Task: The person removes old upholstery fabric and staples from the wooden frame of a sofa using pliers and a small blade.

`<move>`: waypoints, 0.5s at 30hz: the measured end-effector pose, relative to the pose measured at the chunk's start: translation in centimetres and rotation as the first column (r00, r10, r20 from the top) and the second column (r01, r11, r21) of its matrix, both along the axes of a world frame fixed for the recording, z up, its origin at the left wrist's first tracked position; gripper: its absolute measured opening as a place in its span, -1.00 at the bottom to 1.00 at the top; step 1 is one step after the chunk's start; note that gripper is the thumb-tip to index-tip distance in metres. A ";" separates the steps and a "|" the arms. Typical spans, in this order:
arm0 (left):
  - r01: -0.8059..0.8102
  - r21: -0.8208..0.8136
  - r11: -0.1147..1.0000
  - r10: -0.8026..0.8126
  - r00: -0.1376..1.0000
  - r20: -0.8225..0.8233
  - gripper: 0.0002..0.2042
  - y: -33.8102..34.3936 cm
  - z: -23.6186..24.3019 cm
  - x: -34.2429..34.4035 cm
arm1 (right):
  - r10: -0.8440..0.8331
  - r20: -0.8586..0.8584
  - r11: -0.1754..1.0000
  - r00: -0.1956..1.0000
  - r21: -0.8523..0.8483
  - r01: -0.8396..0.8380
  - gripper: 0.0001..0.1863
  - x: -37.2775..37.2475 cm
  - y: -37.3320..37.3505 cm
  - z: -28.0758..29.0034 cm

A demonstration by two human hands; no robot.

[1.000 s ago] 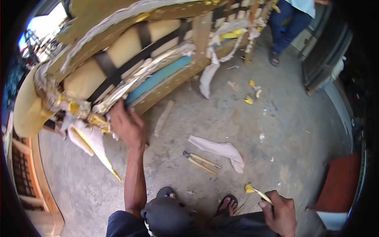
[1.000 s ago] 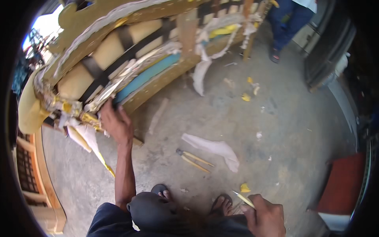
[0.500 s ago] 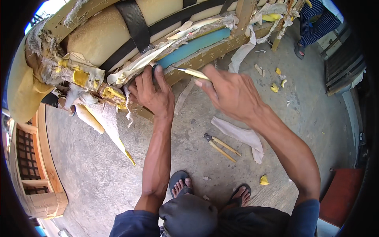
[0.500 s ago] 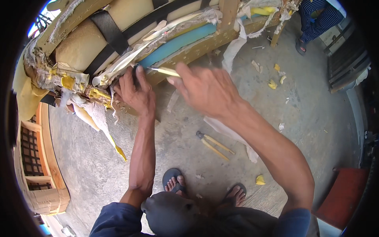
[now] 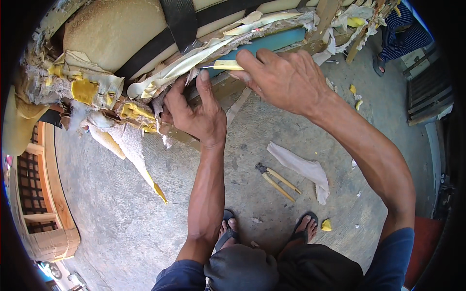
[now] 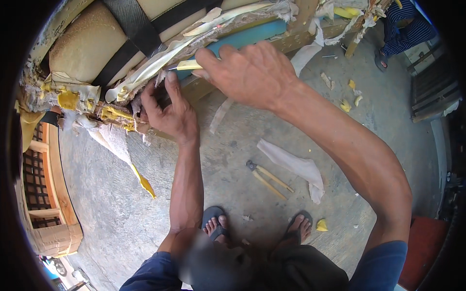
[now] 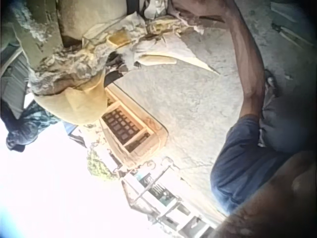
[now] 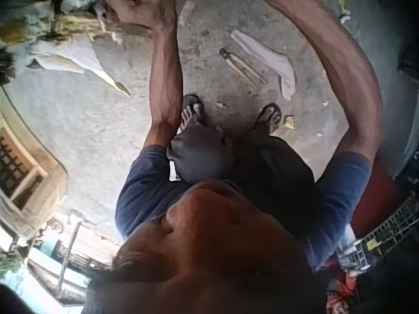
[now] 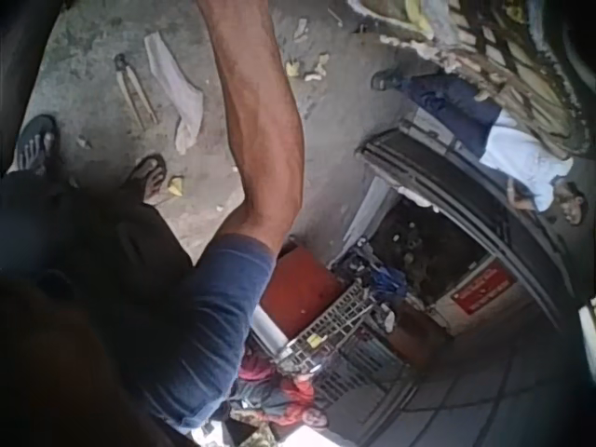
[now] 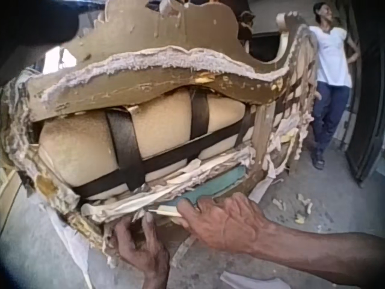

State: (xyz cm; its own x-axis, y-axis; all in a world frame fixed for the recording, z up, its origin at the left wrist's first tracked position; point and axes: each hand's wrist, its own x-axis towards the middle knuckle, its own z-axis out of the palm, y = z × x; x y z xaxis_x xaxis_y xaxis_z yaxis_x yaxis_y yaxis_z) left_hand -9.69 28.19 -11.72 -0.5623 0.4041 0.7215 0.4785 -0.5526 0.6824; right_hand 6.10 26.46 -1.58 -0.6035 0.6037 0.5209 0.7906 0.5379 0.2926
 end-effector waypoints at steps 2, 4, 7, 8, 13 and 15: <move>0.070 -0.030 0.997 -0.068 0.994 0.080 -0.76 0.0 0.2 0.1 | 0.005 0.010 1.000 1.000 0.005 -0.005 -0.66 0.2 0.3 0.0; 0.097 -0.074 0.993 -0.095 0.995 0.022 -0.78 -0.6 0.4 0.1 | 0.003 0.020 1.000 1.000 0.013 -0.003 -0.67 0.4 0.6 0.2; 0.009 -0.095 0.995 -0.026 0.984 -0.176 -0.79 -1.1 0.8 -0.4 | 0.019 0.077 0.999 0.997 0.035 -0.021 -0.67 0.3 0.8 0.7; 0.013 -0.092 0.996 -0.029 0.984 -0.175 -0.79 -1.1 0.9 -0.3 | 0.026 0.083 0.999 0.996 0.030 -0.029 -0.68 0.3 0.9 0.9; 0.047 -0.107 0.993 -0.061 0.989 -0.133 -0.89 -1.4 0.9 -0.1 | 0.047 0.116 0.999 0.992 0.016 -0.050 -0.71 0.3 0.6 1.0; 0.051 -0.102 0.993 -0.064 0.990 -0.126 -0.89 -1.5 1.0 -0.1 | -0.057 0.220 0.997 0.974 0.071 0.042 -0.75 0.1 0.7 0.7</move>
